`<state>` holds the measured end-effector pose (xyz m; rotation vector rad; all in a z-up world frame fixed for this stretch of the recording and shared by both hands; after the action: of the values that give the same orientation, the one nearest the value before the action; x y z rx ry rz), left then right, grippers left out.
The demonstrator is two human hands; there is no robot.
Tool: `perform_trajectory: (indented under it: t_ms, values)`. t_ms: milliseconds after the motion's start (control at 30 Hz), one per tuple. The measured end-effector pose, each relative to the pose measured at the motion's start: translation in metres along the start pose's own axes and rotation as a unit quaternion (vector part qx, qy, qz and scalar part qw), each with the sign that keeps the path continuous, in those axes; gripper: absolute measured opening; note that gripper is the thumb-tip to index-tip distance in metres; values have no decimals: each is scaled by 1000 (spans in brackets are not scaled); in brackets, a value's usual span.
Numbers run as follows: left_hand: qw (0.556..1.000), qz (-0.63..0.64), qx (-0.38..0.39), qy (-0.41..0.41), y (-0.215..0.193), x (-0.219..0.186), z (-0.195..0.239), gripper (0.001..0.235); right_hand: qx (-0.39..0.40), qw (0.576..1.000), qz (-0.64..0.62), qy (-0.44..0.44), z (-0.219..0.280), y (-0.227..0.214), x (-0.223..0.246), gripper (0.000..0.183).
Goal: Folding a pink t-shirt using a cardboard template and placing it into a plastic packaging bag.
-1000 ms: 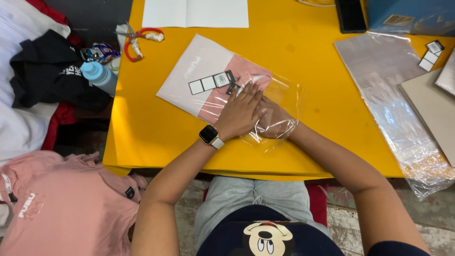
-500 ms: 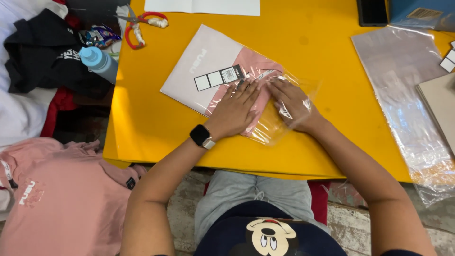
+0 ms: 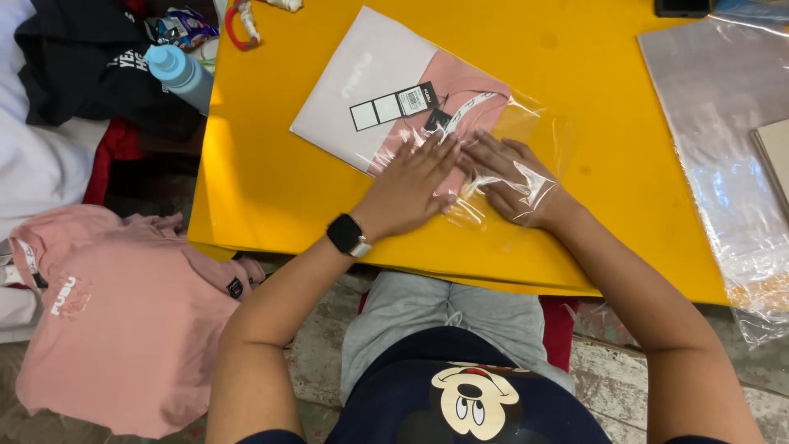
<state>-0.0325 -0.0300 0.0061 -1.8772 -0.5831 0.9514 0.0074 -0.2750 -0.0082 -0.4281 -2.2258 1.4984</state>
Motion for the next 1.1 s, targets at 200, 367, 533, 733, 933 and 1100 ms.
perform_trajectory:
  t_ms: [200, 367, 533, 733, 933, 1100]
  values:
    - [968, 191, -158, -23, -23, 75, -11, 53, 40, 998, -5, 49, 16, -35, 6, 55]
    - [966, 43, -210, -143, -68, 99, -12, 46, -16, 999, 17, 25, 27, -30, -4, 59]
    - [957, -44, -128, -257, -40, 75, -32, 63, 8, 998, -56, 1, -27, -26, 6, 57]
    - [966, -132, -98, -198, -17, 82, -29, 62, -175, 981, 12, -88, -57, -4, -6, 31]
    - [965, -134, -117, -192, -12, 87, -27, 61, -202, 967, -82, -127, -46, -15, -9, 21]
    - [968, -115, -103, -197, -15, 87, -28, 61, -139, 985, -15, -106, -42, -11, 4, 35]
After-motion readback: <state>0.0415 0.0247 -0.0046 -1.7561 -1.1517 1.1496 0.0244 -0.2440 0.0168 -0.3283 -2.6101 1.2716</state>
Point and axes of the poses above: each hand's wrist, its own z-axis away from the middle knuckle, its own y-axis out of the palm, x = y × z, the point moved 2 cm from there along -z, towards the middle knuckle, and after that the axes turned 9 degrees about -x, right-handed, at the moved point
